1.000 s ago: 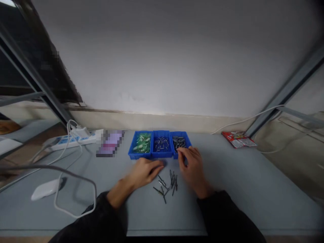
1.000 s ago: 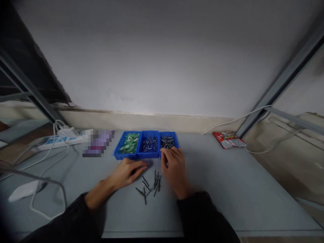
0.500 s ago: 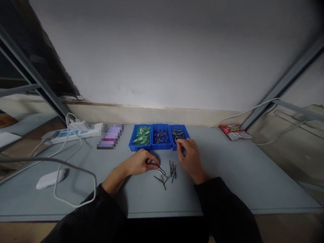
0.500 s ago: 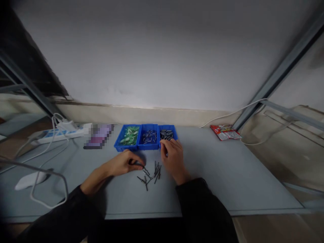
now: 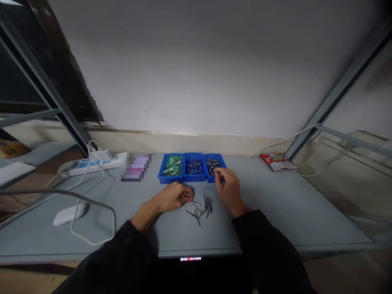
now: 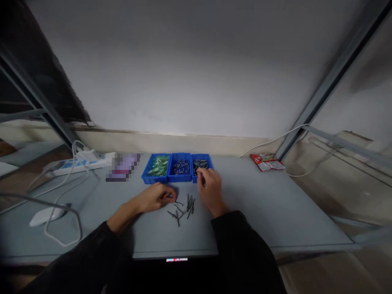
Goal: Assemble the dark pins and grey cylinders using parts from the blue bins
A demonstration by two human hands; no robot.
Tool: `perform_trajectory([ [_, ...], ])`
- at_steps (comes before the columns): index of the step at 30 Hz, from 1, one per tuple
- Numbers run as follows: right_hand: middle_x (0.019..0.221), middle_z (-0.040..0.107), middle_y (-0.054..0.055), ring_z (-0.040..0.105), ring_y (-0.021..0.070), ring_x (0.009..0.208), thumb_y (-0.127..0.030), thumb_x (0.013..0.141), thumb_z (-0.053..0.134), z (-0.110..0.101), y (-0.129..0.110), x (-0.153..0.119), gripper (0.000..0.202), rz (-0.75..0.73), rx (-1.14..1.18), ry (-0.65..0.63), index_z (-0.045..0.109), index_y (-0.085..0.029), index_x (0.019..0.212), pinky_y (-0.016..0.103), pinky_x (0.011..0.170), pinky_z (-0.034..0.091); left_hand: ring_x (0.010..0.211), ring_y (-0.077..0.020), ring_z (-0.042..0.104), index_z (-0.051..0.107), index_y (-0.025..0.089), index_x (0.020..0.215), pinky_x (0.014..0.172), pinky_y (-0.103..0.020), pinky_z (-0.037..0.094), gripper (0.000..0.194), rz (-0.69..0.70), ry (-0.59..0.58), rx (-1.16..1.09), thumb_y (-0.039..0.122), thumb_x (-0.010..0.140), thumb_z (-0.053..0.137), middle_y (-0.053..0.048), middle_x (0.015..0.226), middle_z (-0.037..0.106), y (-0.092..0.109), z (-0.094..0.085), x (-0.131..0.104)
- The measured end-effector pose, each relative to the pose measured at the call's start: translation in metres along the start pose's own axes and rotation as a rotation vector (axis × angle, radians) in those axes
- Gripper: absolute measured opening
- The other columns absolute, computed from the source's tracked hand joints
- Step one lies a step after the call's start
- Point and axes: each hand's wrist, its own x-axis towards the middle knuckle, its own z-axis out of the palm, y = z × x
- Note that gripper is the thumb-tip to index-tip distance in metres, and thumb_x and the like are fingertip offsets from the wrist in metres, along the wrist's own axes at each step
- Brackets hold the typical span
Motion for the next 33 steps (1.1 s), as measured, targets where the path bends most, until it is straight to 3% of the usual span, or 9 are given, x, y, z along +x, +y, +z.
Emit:
perform_trajectory([
  [7, 0.080, 0.068, 0.003, 0.059, 0.0192, 0.075, -0.019, 0.098, 0.050, -0.001, -0.004, 0.001, 0.018, -0.047, 0.011, -0.042, 0.067, -0.021, 0.099, 0.035, 0.075, 0.044, 0.050, -0.0124, 0.050, 0.072, 0.021, 0.091, 0.049, -0.025, 0.032, 0.016, -0.044, 0.092, 0.017, 0.024, 0.095, 0.058, 0.004, 0.055, 0.052, 0.007, -0.006, 0.001],
  [12, 0.082, 0.069, 0.003, 0.059, 0.0187, 0.074, -0.018, 0.099, 0.051, -0.004, -0.010, 0.002, 0.017, -0.070, 0.048, -0.034, 0.067, -0.021, 0.100, 0.036, 0.076, 0.046, 0.049, -0.0115, 0.048, 0.071, 0.019, 0.097, 0.052, -0.024, 0.034, 0.018, -0.050, 0.163, -0.011, 0.029, 0.099, 0.056, 0.005, 0.055, 0.051, 0.016, 0.001, 0.005],
  [16, 0.083, 0.068, 0.003, 0.059, 0.0186, 0.076, -0.021, 0.099, 0.050, -0.010, -0.019, 0.000, 0.016, -0.043, 0.126, -0.058, 0.066, -0.021, 0.102, 0.035, 0.075, 0.047, 0.049, -0.0113, 0.049, 0.071, 0.019, 0.100, 0.055, -0.024, 0.036, 0.020, -0.042, 0.290, 0.015, 0.028, 0.100, 0.053, 0.005, 0.056, 0.054, 0.016, 0.008, 0.006],
  [20, 0.081, 0.066, 0.004, 0.058, 0.0188, 0.076, -0.024, 0.100, 0.050, -0.011, -0.023, -0.002, 0.016, -0.094, 0.173, -0.107, 0.065, -0.019, 0.098, 0.034, 0.074, 0.046, 0.046, -0.0106, 0.044, 0.070, 0.017, 0.099, 0.053, -0.024, 0.033, 0.021, -0.083, 0.451, 0.053, 0.029, 0.101, 0.053, 0.006, 0.051, 0.048, 0.009, 0.008, 0.003],
  [25, 0.077, 0.063, 0.003, 0.057, 0.0183, 0.075, -0.024, 0.101, 0.049, -0.006, -0.025, -0.003, 0.017, -0.157, 0.168, -0.208, 0.063, -0.019, 0.092, 0.034, 0.074, 0.044, 0.046, -0.0093, 0.042, 0.069, 0.016, 0.099, 0.053, -0.023, 0.034, 0.020, -0.082, 0.568, 0.074, 0.030, 0.101, 0.053, 0.008, 0.052, 0.044, 0.006, 0.005, 0.002],
  [33, 0.086, 0.066, 0.005, 0.059, 0.0195, 0.084, -0.020, 0.101, 0.049, -0.005, -0.027, -0.004, 0.015, -0.183, 0.169, -0.292, 0.062, -0.020, 0.094, 0.035, 0.080, 0.047, 0.046, -0.0093, 0.043, 0.069, 0.017, 0.100, 0.052, -0.023, 0.034, 0.017, -0.070, 0.539, 0.047, 0.026, 0.101, 0.055, 0.007, 0.052, 0.046, 0.005, 0.010, 0.002],
])
